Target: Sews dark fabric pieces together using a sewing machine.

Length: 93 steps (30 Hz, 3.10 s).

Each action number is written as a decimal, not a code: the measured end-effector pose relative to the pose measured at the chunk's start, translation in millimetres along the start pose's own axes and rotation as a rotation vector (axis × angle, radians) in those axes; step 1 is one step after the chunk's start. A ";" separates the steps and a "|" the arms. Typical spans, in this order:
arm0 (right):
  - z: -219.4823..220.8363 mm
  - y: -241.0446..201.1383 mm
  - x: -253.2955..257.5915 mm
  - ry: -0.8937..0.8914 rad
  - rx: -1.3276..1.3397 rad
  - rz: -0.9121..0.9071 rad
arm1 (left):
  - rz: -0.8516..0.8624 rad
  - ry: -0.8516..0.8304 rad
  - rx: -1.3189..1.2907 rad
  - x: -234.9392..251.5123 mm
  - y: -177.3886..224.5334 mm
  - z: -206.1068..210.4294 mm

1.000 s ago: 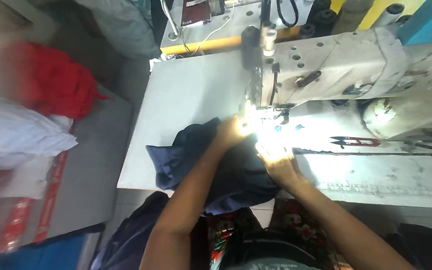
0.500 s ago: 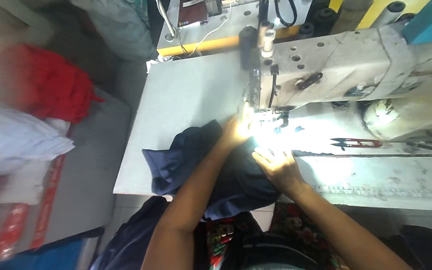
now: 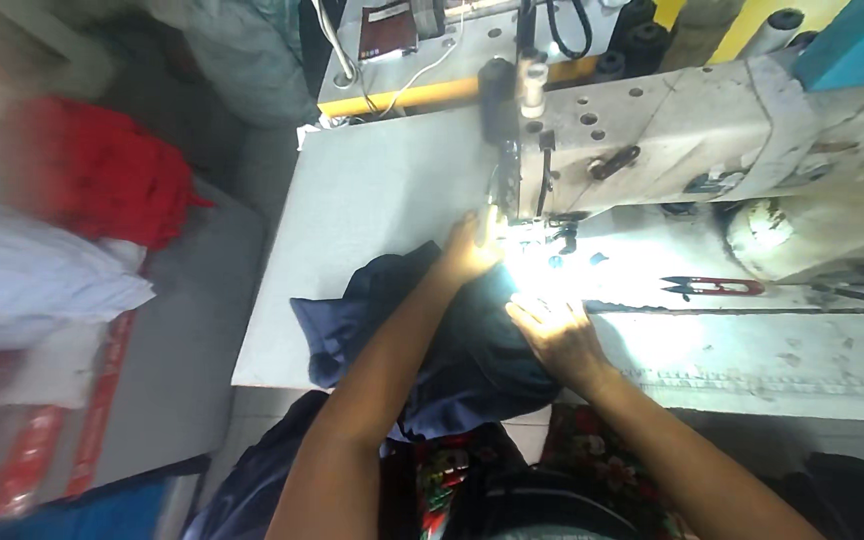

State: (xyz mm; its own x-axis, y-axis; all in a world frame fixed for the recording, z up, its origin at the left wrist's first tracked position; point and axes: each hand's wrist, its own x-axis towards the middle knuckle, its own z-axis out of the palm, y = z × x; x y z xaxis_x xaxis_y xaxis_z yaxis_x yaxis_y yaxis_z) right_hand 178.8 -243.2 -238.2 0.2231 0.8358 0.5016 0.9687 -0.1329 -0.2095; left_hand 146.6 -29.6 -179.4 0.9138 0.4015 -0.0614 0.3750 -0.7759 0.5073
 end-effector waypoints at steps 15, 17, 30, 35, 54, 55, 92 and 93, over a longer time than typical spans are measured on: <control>0.2 0.4 -0.9 0.001 -0.029 0.024 | -0.077 0.037 0.530 11.3 -25.3 -27.9; 0.3 0.0 -0.5 0.002 -0.019 0.036 | -0.134 0.081 0.484 1.6 -16.2 -34.3; 4.1 -1.2 -1.4 -0.019 0.016 0.045 | -0.109 0.227 0.033 -51.6 -2.0 27.8; 5.4 -5.9 -0.6 -0.056 -0.026 0.105 | -0.288 0.050 0.003 -19.6 0.8 15.3; 12.6 -5.1 14.8 -0.011 -0.082 0.238 | 0.196 0.336 -0.064 25.8 -40.6 56.4; 12.8 -4.1 15.2 -0.014 -0.081 0.237 | 0.211 0.355 -0.073 26.2 -39.8 55.9; 7.4 -9.3 17.0 -0.049 -0.204 0.234 | 0.109 0.145 0.102 -33.4 -6.2 39.6; 7.5 -9.6 17.3 -0.053 -0.202 0.233 | 0.106 0.132 0.111 -33.5 -5.7 38.8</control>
State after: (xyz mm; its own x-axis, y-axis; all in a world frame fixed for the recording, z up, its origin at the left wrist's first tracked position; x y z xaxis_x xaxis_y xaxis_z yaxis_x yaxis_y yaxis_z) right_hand 172.5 -223.5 -233.8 0.4411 0.7961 0.4143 0.8952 -0.4233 -0.1398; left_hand 119.9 -57.5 -213.6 0.9235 0.3692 0.1039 0.2994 -0.8633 0.4063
